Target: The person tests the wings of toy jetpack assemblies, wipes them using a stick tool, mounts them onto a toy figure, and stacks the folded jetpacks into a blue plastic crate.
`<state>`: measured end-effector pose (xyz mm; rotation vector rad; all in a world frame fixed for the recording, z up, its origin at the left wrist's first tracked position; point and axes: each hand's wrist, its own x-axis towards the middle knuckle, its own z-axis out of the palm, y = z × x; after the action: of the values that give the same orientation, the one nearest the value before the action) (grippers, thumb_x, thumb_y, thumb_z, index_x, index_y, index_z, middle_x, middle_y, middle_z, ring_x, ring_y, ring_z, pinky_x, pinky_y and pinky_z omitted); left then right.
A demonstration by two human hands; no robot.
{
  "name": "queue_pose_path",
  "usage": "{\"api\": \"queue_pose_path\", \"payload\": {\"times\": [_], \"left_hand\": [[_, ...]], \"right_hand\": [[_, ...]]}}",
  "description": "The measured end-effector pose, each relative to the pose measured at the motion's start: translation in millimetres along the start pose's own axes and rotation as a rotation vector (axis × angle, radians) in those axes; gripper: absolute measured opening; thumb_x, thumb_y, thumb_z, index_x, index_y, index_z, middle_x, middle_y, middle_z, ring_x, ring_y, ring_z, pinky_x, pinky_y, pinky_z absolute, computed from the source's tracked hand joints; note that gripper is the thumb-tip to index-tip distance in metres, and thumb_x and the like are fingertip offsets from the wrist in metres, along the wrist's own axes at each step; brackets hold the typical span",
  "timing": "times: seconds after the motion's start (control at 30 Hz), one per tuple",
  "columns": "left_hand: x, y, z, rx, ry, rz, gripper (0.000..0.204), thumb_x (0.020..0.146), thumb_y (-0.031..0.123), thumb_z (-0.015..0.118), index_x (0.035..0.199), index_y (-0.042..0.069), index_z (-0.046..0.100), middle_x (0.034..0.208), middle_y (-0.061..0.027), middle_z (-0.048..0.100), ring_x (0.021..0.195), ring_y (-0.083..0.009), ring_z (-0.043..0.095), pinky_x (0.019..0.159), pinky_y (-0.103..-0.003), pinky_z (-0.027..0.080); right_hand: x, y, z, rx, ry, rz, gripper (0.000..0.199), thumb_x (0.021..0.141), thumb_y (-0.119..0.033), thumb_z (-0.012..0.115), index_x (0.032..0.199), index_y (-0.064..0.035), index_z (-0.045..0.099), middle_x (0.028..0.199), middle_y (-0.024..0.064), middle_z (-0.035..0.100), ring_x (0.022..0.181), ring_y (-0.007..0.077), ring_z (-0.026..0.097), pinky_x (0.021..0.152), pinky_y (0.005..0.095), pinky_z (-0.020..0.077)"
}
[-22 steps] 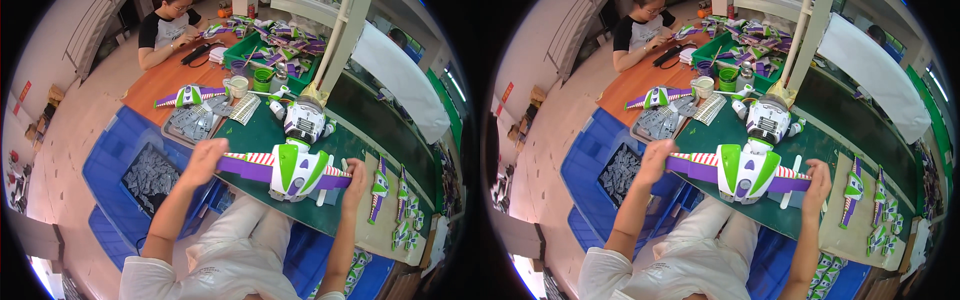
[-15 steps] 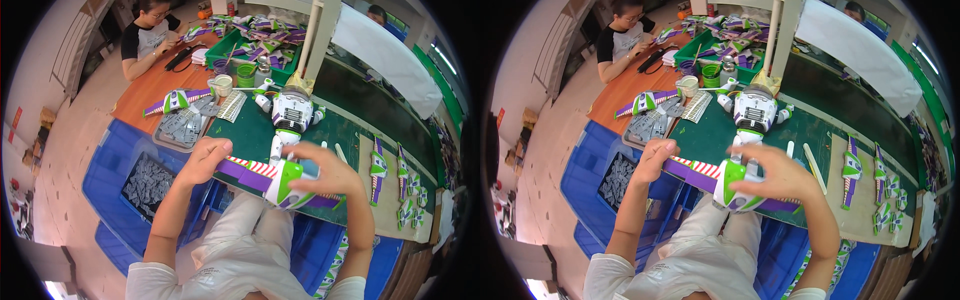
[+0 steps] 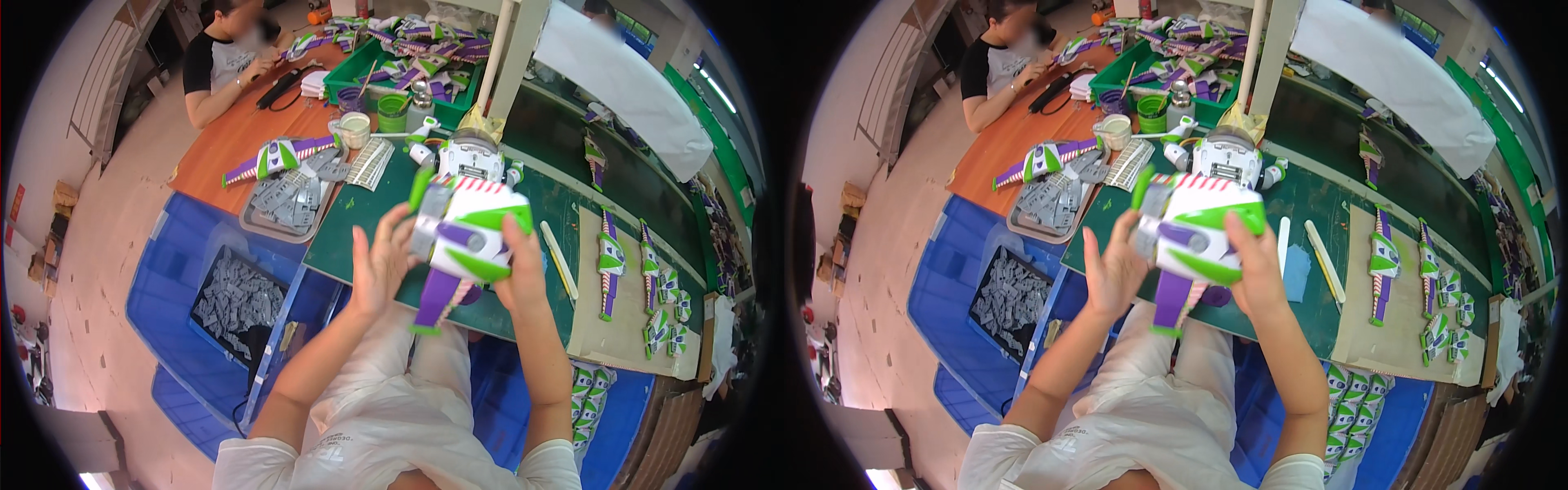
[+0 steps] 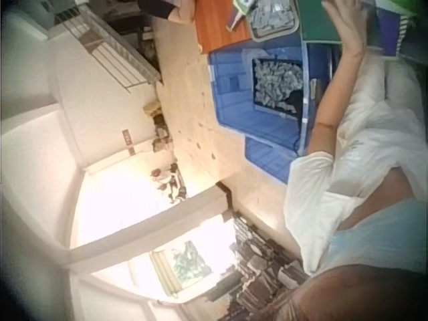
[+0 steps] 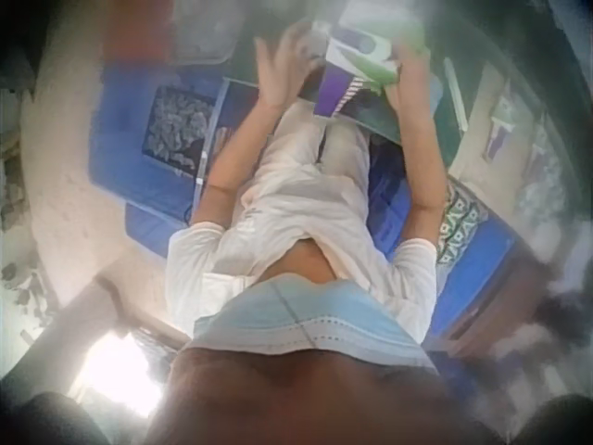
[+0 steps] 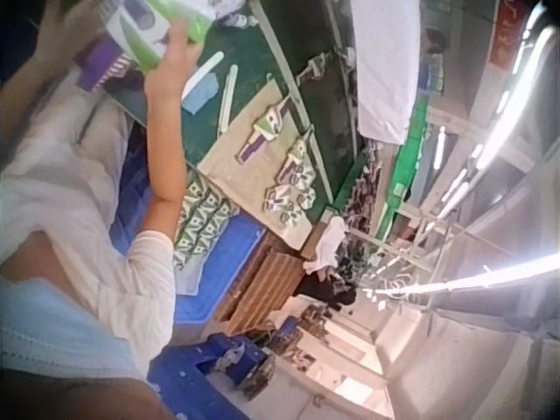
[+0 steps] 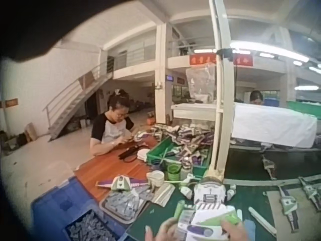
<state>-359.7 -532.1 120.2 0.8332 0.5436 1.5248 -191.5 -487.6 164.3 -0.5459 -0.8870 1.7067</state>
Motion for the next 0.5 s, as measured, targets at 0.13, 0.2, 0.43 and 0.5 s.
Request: {"api": "queue_pose_path", "payload": {"times": [0.13,0.2,0.43,0.5], "left_hand": [[-10,-12,6,-0.229,0.171,-0.043,0.080,0.084,0.068,0.013,0.132,0.005,0.029,0.134,-0.0194,0.036,0.123,-0.0305,0.036,0.103,-0.041,0.025],[2,2,4,-0.331,0.353,0.176,0.074,0.084,0.065,0.018,0.123,0.006,0.038,0.129,-0.0198,0.042,0.120,-0.0312,0.039,0.100,-0.042,0.030],[35,10,-34,-0.482,0.040,0.270,0.058,0.086,0.055,0.029,0.104,0.003,0.048,0.096,-0.0179,0.058,0.090,-0.0321,0.057,0.071,-0.040,0.050],[38,13,-34,-0.437,0.056,0.259,0.057,0.085,0.055,0.031,0.099,0.003,0.050,0.090,-0.0164,0.058,0.084,-0.0296,0.056,0.070,-0.038,0.048]], "right_hand": [[3,-2,16,-0.207,0.017,-0.133,0.031,0.085,-0.017,0.058,0.109,0.0010,0.051,0.104,0.0111,0.060,0.090,0.0166,0.060,0.077,0.0310,0.0483],[-7,0,25,-0.807,-0.233,-0.208,0.035,0.080,-0.019,0.063,0.107,0.0010,0.051,0.098,0.0137,0.061,0.078,0.0205,0.063,0.069,0.0341,0.0498],[-21,19,56,-1.352,-0.354,-0.650,0.049,0.064,-0.020,0.074,0.106,-0.0033,0.054,0.103,0.0120,0.056,0.068,0.0235,0.062,0.055,0.0302,0.0503],[-18,21,56,-1.463,-0.369,-0.764,0.054,0.059,-0.021,0.078,0.104,-0.0035,0.055,0.110,0.0112,0.053,0.069,0.0176,0.062,0.054,0.0279,0.0499]]}}
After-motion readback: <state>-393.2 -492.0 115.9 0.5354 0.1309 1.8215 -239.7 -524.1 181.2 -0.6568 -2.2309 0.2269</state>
